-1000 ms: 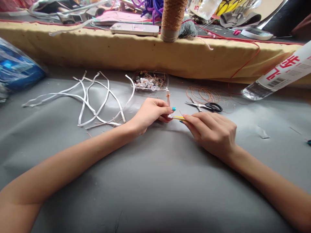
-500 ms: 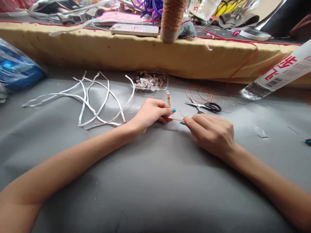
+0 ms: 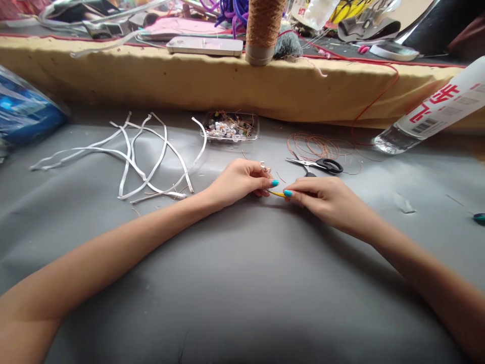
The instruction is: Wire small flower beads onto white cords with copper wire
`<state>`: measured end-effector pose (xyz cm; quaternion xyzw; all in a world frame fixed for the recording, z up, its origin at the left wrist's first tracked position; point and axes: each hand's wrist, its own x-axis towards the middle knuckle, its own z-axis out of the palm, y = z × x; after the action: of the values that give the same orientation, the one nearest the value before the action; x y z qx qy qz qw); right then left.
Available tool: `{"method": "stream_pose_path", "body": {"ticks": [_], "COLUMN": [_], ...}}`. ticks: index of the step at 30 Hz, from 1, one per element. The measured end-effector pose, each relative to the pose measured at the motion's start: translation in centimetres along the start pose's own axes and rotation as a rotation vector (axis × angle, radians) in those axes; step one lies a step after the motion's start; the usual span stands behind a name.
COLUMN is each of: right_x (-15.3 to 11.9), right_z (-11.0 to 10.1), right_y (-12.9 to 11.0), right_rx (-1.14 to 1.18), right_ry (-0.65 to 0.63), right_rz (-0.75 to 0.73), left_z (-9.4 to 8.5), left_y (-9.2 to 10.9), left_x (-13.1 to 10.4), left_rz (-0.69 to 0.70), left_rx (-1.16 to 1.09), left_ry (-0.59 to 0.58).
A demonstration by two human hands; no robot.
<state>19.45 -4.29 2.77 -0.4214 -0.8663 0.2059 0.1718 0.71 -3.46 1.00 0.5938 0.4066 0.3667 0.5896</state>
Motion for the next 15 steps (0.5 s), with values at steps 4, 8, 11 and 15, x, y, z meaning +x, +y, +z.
{"method": "stream_pose_path", "body": {"ticks": [4, 8, 11, 15], "right_x": [0.12, 0.00, -0.13, -0.21], "right_z": [-0.49, -0.56, -0.26, -0.18], "right_y": [-0.49, -0.41, -0.18, -0.16], "right_rx": [0.031, 0.046, 0.058, 0.019], "right_ry": [-0.103, -0.140, -0.132, -0.075], "right_rz": [0.117, 0.180, 0.200, 0.190], "left_z": [-0.02, -0.29, -0.39, -0.35], "left_y": [0.20, -0.09, -0.47, -0.57], "left_x": [-0.14, -0.11, 0.03, 0.29], "left_rz": [0.034, 0.106, 0.142, 0.095], "left_rx": [0.074, 0.164, 0.216, 0.169], "left_ry": [-0.026, -0.123, -0.141, -0.092]}}
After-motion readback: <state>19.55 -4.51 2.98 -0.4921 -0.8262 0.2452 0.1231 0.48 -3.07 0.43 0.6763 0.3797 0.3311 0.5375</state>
